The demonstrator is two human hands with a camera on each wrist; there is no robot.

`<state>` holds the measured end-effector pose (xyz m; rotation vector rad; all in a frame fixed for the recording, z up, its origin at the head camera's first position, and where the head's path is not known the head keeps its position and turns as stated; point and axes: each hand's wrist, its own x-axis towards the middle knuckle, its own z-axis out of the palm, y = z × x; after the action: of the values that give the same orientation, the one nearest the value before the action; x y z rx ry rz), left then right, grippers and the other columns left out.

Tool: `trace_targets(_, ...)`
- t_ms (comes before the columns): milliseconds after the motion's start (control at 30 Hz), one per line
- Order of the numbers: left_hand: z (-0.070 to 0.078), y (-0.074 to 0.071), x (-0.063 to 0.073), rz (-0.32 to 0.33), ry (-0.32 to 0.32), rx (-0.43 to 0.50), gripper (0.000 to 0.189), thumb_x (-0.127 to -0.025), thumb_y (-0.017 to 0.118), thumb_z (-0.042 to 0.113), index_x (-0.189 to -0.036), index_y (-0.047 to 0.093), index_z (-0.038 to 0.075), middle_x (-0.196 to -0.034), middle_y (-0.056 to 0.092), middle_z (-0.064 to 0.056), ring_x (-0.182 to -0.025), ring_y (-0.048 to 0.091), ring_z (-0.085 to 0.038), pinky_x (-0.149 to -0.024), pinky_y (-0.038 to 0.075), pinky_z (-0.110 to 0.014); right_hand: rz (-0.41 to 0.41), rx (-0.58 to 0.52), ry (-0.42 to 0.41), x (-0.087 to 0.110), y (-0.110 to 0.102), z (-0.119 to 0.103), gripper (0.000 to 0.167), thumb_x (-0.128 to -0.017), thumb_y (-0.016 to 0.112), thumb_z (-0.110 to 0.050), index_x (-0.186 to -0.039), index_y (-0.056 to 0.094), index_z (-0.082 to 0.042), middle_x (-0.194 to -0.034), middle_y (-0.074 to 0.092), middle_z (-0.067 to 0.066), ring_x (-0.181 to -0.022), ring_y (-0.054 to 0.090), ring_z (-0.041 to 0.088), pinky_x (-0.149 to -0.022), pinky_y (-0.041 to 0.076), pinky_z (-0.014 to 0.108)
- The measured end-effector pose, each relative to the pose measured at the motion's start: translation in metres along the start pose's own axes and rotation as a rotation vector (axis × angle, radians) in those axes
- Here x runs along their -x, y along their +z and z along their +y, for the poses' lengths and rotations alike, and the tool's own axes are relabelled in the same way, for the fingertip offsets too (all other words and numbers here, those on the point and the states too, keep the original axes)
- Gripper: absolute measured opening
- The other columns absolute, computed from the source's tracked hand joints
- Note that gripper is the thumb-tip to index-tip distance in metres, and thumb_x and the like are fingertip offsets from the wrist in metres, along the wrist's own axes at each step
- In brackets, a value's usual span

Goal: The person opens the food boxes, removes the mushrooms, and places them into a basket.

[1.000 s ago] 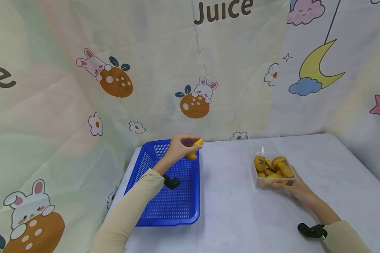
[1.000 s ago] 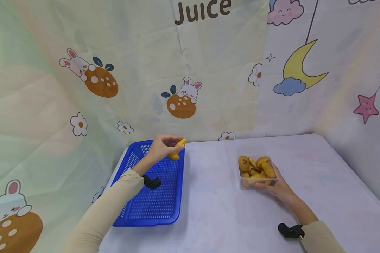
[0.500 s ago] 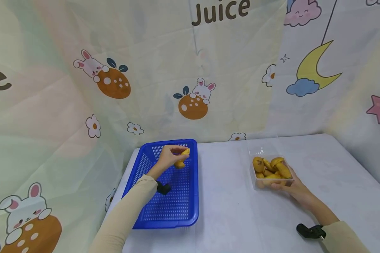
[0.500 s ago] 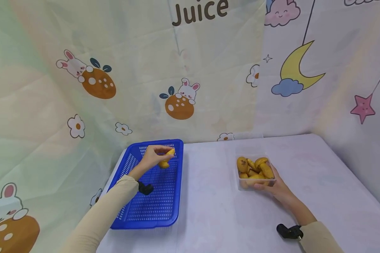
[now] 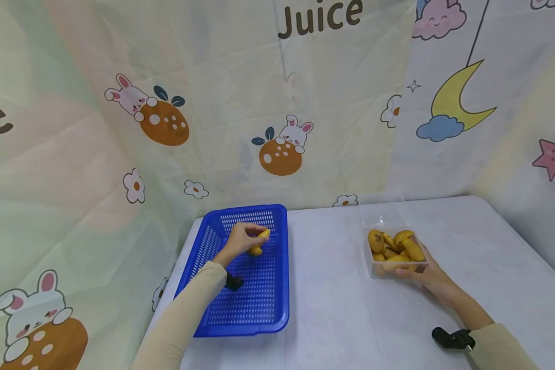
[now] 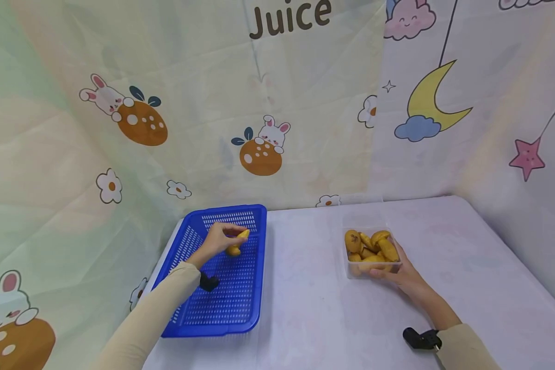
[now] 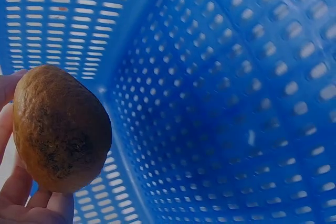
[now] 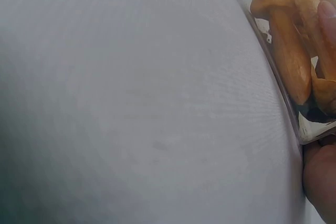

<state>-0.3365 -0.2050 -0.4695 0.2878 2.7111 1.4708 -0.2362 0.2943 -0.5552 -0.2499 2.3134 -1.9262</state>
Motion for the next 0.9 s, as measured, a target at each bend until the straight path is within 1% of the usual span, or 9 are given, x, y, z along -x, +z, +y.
trace_targets(133,-0.006,-0.001,-0.001,-0.005,0.021,-0.026,0.026,-0.084,0.082,0.011,-0.108,0.076,0.004,-0.105,0.073,-0.011,-0.092,0.068,-0.023,-0.08,0.059,-0.036,0.006,0.006,0.009,0.0,0.001,-0.002,0.104,-0.094,0.07,-0.013,-0.159,-0.008,-0.038,-0.165,0.0,0.016,-0.144,0.007,0.035,-0.116,0.008,0.058)
trace_targets(233,-0.01,-0.003,-0.002,-0.011,0.042,-0.045,0.03,-0.083,0.083,0.01,-0.11,0.075,0.0,-0.11,0.072,-0.016,-0.096,0.068,-0.027,-0.085,0.058,-0.038,0.004,0.016,-0.002,0.0,0.001,-0.001,0.103,-0.094,0.07,-0.013,-0.159,-0.006,-0.037,-0.164,0.004,0.015,-0.143,0.013,0.025,-0.117,0.017,0.038)
trace_targets(367,-0.01,-0.006,-0.003,-0.005,0.076,-0.04,0.034,-0.083,0.082,0.01,-0.114,0.073,-0.002,-0.115,0.07,-0.019,-0.104,0.066,-0.035,-0.09,0.056,-0.041,-0.002,0.009,-0.029,0.0,0.001,0.001,0.101,-0.094,0.069,-0.01,-0.16,-0.003,-0.035,-0.162,0.011,0.016,-0.137,0.022,0.015,-0.097,0.028,0.011)
trace_targets(433,-0.009,-0.007,-0.004,0.002,0.096,-0.033,0.035,-0.084,0.082,0.012,-0.115,0.072,-0.002,-0.116,0.07,-0.018,-0.106,0.065,-0.036,-0.09,0.056,-0.041,-0.001,-0.006,-0.03,0.0,0.001,0.002,0.102,-0.094,0.069,-0.008,-0.16,-0.004,-0.035,-0.163,0.006,0.017,-0.142,0.017,0.019,-0.106,0.024,0.015)
trace_targets(500,-0.006,-0.008,-0.005,0.002,0.105,-0.027,0.037,-0.084,0.082,0.013,-0.116,0.072,-0.002,-0.116,0.07,-0.016,-0.106,0.065,-0.035,-0.09,0.056,-0.041,0.006,-0.014,-0.027,0.0,0.0,0.002,0.105,-0.093,0.07,-0.008,-0.16,-0.008,-0.033,-0.164,-0.002,0.018,-0.147,0.006,0.028,-0.119,0.012,0.033)
trace_targets(567,-0.002,-0.008,-0.007,0.002,0.109,-0.024,0.038,-0.084,0.083,0.016,-0.117,0.072,0.0,-0.117,0.07,-0.014,-0.106,0.066,-0.031,-0.09,0.056,-0.039,0.014,-0.021,-0.026,0.0,-0.001,0.001,0.108,-0.093,0.07,-0.009,-0.159,-0.012,-0.032,-0.164,-0.01,0.018,-0.148,-0.007,0.035,-0.119,-0.002,0.054)
trace_targets(633,0.002,-0.009,-0.008,-0.001,0.11,-0.012,0.039,-0.084,0.082,0.017,-0.118,0.072,0.001,-0.118,0.07,-0.013,-0.105,0.066,-0.028,-0.09,0.056,-0.038,0.018,-0.022,-0.036,0.0,-0.001,0.0,0.109,-0.093,0.07,-0.008,-0.159,-0.014,-0.028,-0.163,-0.016,0.019,-0.146,-0.015,0.039,-0.112,-0.012,0.065)
trace_targets(800,0.015,-0.009,-0.011,-0.017,0.13,0.019,0.039,-0.086,0.082,0.019,-0.12,0.072,0.004,-0.12,0.069,-0.013,-0.105,0.066,-0.025,-0.09,0.056,-0.036,0.001,-0.007,-0.017,0.0,0.0,-0.001,0.105,-0.094,0.07,-0.009,-0.16,-0.008,-0.034,-0.165,-0.003,0.018,-0.146,0.0,0.038,-0.119,0.009,0.04)
trace_targets(900,0.025,-0.008,-0.013,-0.035,0.151,0.039,0.039,-0.086,0.081,0.021,-0.121,0.072,0.006,-0.122,0.069,-0.013,-0.106,0.066,-0.023,-0.09,0.056,-0.035,-0.002,0.001,-0.001,0.0,0.001,-0.002,0.105,-0.094,0.07,-0.01,-0.159,-0.007,-0.037,-0.165,-0.001,0.017,-0.145,0.004,0.039,-0.118,0.012,0.042)
